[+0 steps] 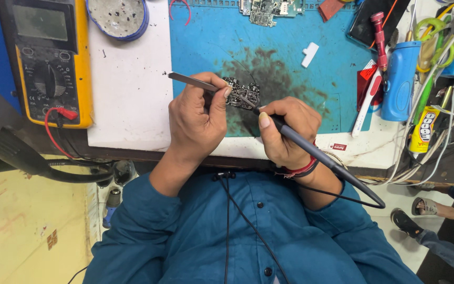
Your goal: The person holds a small circuit board with tweezers in one hand and a soldering iron in the other, soldering components on the board over a workbench mat. They reposition the board and continue soldering different points throughout the clip.
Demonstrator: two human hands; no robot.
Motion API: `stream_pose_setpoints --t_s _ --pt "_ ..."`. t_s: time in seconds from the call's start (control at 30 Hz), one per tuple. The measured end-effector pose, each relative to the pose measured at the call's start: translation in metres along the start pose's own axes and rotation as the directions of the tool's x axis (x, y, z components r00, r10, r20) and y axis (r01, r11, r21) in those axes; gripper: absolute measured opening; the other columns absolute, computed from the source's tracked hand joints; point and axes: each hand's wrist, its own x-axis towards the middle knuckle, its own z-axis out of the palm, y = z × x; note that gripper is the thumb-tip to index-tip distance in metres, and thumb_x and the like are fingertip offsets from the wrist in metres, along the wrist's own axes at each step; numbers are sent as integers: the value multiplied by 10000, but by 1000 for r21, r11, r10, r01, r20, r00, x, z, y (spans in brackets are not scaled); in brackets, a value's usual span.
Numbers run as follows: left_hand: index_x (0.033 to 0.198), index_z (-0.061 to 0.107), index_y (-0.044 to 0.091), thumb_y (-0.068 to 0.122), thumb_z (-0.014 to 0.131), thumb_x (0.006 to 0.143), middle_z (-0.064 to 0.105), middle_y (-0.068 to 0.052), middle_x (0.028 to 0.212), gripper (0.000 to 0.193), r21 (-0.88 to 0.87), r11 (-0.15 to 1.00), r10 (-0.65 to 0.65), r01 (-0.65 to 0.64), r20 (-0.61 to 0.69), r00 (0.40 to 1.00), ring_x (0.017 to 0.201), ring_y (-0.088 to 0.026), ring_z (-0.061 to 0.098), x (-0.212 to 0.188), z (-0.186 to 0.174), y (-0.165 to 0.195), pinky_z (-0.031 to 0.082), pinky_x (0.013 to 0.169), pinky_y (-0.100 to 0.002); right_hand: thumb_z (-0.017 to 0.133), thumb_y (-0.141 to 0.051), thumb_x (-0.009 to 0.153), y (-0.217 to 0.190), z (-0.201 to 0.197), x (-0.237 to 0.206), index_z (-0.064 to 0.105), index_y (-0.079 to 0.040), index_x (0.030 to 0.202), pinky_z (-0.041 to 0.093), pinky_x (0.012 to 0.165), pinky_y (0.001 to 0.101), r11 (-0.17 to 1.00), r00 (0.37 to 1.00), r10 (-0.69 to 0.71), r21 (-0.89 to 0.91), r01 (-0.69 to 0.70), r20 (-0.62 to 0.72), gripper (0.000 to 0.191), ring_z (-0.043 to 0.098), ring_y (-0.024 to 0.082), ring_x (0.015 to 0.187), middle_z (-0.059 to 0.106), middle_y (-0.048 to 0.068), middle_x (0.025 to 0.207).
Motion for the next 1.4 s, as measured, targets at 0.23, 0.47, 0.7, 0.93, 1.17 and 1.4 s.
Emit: stream_pose_setpoints --t_s 0.23,0.47,0.7,0.93,1.17,1.4 --pt "1093 600 43 25 696 1038 712 -58 894 112 10 1000 0 0 8 1000 703 -115 697 0 -1 1 538 632 -264 702 -84 959 -2 2 2 666 -7 950 465 651 355 1000 1000 20 -9 -20 23 86 627 245 680 645 101 787" --pt "1089 606 40 24 690 1043 712 -57 891 97 0 1000 -6 6 9 1000 704 -114 690 1 0 2 536 631 -260 704 -75 964 -2 2 3 666 -10 949 464 646 349 1000 1000 16 -3 -16 16 76 622 236 670 644 93 780" --pt "1102 603 41 24 686 1046 717 -61 908 101 -9 1000 -8 8 4 1000 724 -114 698 1 0 2 546 651 -260 704 -58 961 -2 2 2 664 -11 946 466 645 351 1000 1000 7 -17 -7 7 63 624 241 671 658 101 794" --pt "1107 601 43 26 684 1046 718 -66 919 105 -10 1000 -6 5 -9 1000 733 -117 705 1 1 0 550 657 -265 707 -46 967 0 2 2 669 -17 943 471 619 333 1000 1000 -4 -17 4 -11 54 639 246 675 673 101 803" --pt "1130 595 33 41 674 1055 716 -65 917 109 -20 1000 -15 14 -15 1000 740 -114 709 3 1 -3 553 658 -270 716 -41 1042 -3 5 12 662 -68 1211 562 757 345 987 996 -87 -138 88 13 179 727 271 865 733 108 1091" --pt "1144 630 39 23 687 1083 672 -61 887 84 -9 998 -59 59 -89 994 683 -83 572 5 -12 -10 478 607 -250 760 -57 880 -9 9 24 653 -87 1267 475 882 436 922 978 -94 -355 156 184 403 654 323 1000 705 96 1198"
